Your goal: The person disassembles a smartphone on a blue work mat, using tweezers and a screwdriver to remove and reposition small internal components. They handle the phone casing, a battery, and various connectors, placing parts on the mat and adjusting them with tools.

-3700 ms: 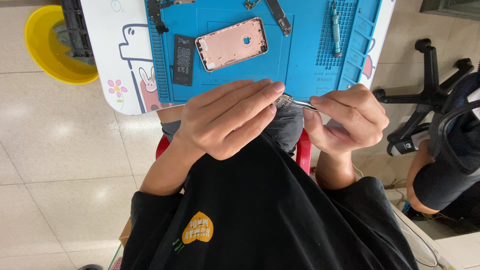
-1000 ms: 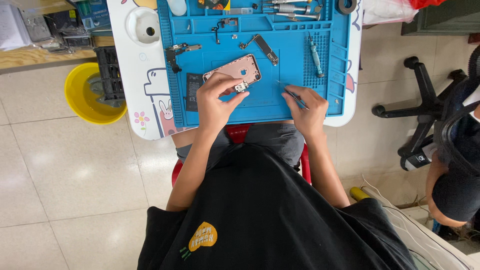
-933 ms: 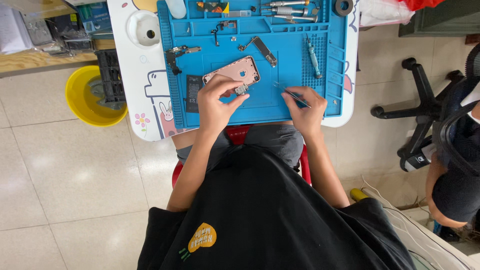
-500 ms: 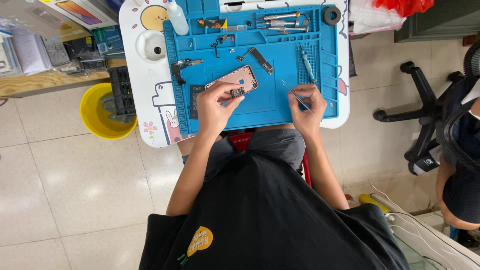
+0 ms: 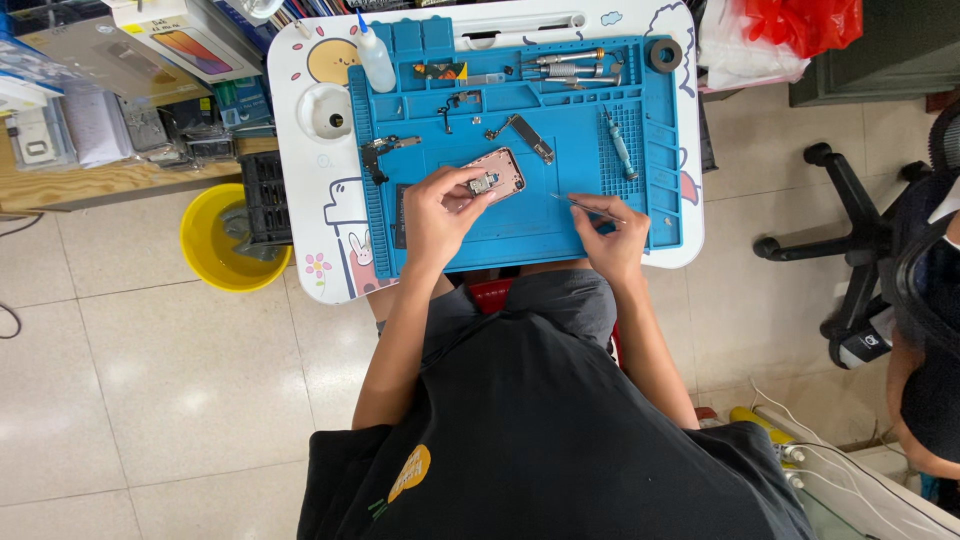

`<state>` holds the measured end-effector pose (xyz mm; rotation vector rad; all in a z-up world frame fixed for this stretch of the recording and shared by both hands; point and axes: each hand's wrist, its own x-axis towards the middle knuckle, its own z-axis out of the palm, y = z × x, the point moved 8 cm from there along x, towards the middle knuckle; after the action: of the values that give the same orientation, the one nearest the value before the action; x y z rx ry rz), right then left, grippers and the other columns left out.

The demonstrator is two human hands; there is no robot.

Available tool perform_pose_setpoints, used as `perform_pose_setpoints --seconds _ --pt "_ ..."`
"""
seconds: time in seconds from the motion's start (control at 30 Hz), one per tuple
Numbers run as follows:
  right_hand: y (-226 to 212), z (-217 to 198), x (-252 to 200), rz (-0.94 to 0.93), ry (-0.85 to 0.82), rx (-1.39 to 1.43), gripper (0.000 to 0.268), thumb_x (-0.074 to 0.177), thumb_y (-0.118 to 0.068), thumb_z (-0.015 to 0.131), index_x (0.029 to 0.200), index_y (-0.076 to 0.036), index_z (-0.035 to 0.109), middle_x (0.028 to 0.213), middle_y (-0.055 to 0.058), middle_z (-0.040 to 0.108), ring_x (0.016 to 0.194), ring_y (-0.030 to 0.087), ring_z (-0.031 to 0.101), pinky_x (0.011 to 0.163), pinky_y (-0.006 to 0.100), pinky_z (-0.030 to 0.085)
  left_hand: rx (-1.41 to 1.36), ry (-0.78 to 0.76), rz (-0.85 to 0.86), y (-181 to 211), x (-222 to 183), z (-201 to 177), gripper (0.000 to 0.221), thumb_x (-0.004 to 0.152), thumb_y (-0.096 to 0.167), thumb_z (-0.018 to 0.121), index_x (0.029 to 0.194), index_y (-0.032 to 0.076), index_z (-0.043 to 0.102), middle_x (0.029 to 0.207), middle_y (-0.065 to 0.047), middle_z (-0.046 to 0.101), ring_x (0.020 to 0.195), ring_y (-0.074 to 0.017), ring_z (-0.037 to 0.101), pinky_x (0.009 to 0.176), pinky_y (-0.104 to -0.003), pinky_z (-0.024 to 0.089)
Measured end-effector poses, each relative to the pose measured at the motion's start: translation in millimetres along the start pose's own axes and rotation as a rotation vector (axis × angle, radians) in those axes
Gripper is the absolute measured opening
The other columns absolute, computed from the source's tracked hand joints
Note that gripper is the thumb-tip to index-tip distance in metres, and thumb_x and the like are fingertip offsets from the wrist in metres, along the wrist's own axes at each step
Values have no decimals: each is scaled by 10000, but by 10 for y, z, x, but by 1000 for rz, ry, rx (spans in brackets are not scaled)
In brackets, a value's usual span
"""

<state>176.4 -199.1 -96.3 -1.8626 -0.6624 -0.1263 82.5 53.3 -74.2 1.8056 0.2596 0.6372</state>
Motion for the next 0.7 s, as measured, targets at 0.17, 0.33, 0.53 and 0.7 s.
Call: perform_pose_setpoints --seconds 0.17,0.33,0.53,0.7 --pt "-85 -18 19 5 -24 -19 160 953 44 805 1060 -74 821 972 145 815 784 351 768 578 367 601 -39 -12 -40 -43 -82 49 269 821 33 915 1068 52 810 885 -162 760 721 -328 774 639 -342 647" --pt "-47 -3 91 45 -54 10 184 972 81 760 1099 -45 804 990 159 806 865 378 771 625 404 613 -93 -13 -64 -45 -122 94 269 832 43 912 1078 47 804 904 -174 758 742 -327 777 652 -329 649" --pt "61 62 55 78 -61 115 170 1045 103 645 1180 42 728 1091 255 751 1008 470 731 652 459 639 -137 -89 -58 84 -82 121 311 816 31 925 1099 20 797 918 -184 753 731 -274 775 643 -307 659" --pt "-69 156 62 130 14 240 105 1063 98 597 1144 100 664 1140 309 738 1047 430 749 663 388 642 -91 -60 5 322 -18 9 303 820 47 931 1096 43 806 899 -183 763 726 -313 772 637 -347 659"
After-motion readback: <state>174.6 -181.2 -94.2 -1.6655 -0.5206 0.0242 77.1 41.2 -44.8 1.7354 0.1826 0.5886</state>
